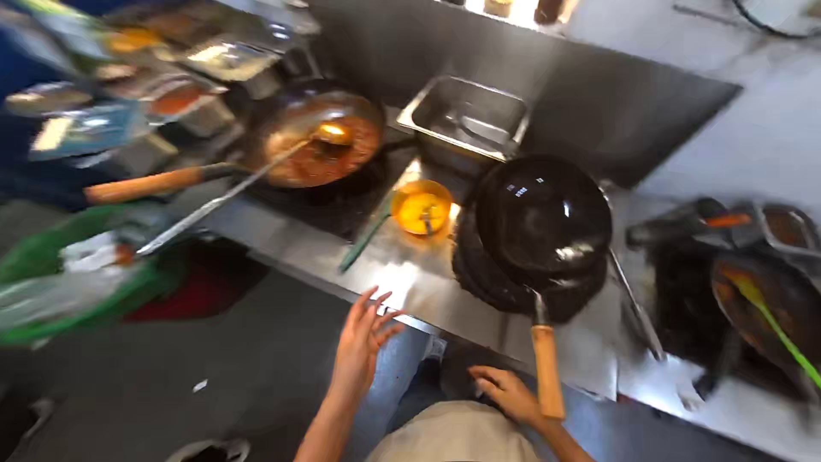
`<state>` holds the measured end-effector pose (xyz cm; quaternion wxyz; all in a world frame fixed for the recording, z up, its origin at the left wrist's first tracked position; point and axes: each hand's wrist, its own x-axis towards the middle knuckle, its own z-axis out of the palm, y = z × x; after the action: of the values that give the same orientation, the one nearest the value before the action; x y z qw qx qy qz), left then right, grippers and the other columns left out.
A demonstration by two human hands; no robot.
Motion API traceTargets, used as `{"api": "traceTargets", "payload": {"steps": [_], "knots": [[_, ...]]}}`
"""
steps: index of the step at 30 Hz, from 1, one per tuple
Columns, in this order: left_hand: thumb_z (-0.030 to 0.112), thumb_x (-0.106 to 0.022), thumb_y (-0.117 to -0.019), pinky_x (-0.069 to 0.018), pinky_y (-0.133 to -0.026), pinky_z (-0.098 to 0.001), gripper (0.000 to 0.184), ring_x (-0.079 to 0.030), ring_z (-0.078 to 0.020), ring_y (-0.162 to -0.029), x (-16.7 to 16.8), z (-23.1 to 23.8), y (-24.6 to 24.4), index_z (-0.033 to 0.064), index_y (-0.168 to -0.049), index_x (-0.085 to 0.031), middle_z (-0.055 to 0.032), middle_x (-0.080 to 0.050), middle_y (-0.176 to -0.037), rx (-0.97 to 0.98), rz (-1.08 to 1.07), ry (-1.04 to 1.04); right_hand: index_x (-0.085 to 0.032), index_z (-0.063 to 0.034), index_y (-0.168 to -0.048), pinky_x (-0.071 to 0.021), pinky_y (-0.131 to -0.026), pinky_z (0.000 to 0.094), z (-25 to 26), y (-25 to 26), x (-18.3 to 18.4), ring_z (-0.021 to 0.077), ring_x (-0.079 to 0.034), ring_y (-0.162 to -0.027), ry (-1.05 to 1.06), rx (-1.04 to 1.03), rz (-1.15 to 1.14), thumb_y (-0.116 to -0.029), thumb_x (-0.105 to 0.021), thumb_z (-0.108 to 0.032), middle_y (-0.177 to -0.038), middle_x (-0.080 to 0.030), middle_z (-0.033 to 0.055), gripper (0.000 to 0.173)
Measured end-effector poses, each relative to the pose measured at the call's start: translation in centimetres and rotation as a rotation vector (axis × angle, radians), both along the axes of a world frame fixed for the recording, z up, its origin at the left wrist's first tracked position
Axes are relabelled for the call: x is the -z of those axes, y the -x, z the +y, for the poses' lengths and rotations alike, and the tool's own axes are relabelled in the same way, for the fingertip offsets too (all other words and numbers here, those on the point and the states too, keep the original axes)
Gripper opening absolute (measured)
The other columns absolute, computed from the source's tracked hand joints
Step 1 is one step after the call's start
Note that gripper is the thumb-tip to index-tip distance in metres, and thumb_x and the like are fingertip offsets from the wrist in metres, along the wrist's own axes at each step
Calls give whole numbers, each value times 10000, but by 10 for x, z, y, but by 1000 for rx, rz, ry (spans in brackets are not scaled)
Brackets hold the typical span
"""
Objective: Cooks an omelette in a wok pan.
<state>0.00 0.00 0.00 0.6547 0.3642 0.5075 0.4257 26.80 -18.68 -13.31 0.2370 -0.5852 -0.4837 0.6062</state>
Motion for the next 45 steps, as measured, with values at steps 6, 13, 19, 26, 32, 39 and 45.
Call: {"api": "traceTargets", "payload": {"steps": [6, 13, 19, 26, 32, 39, 45], "knots": [[300, -346, -1132, -605, -882, -445, 536, -699, -307, -1052, 45, 134, -51, 45, -1585, -215, -263, -427, -1495, 123, 409, 31, -612, 1, -1289, -629, -810, 429, -123, -68, -101, 258, -741, -971, 355, 752, 93, -1055, -452, -195, -1163, -732, 138, 344], [192, -731, -946, -473, -968, -679, 454, -574, -535, -1160, 58, 147, -86, 15, -1348, -615, -337, -581, -1246, 267, 1077, -738, -636, 18, -1226, -603, -657, 259, -38, -88, -171, 94, -692, -740, -393, 1087, -469, -1016, -480, -114, -931, -722, 39, 293], [100, -658, -983, -597, -857, -490, 194, -727, -317, -921, 72, 145, -92, -14, -1125, -728, -199, -730, -1026, 203, 895, -879, -659, -93, -1299, -629, -767, 391, 132, -8, -215, 154, -722, -850, -360, 457, -360, -1014, -608, -209, -1037, -735, 52, 312], [110, -606, -1015, -580, -897, -472, 282, -706, -274, -977, 55, 135, -65, -18, -1261, -658, -193, -700, -1143, 96, 713, -536, -461, -4, -1448, -622, -801, 421, 296, 60, -124, 260, -740, -864, 17, 561, -15, -1005, -672, -199, -1125, -695, 210, 528], [304, -478, -1087, -555, -964, -552, 561, -640, -376, -1175, 81, 204, -64, 29, -1556, -343, -273, -492, -1460, 61, 494, -31, -663, -1, -1227, -548, -899, 458, 352, 70, -114, 261, -679, -988, -226, 784, -196, -998, -650, -173, -1092, -702, 169, 288], [204, -354, -1088, -479, -1011, -626, 405, -644, -401, -1176, 74, 227, -60, -27, -1301, -610, -264, -672, -1207, 187, 762, -42, -743, -43, -1155, -549, -958, 453, 359, 65, -119, 276, -689, -1069, -464, 442, -568, -1024, -514, -102, -1123, -718, 153, 270], [196, -371, -1084, -509, -947, -637, 384, -676, -401, -1090, 59, 209, -45, -15, -1270, -631, -260, -688, -1142, 178, 765, -52, -768, -40, -1107, -569, -926, 418, 343, 62, -125, 229, -720, -995, -543, 444, -456, -994, -593, -70, -1069, -750, 135, 211]]}}
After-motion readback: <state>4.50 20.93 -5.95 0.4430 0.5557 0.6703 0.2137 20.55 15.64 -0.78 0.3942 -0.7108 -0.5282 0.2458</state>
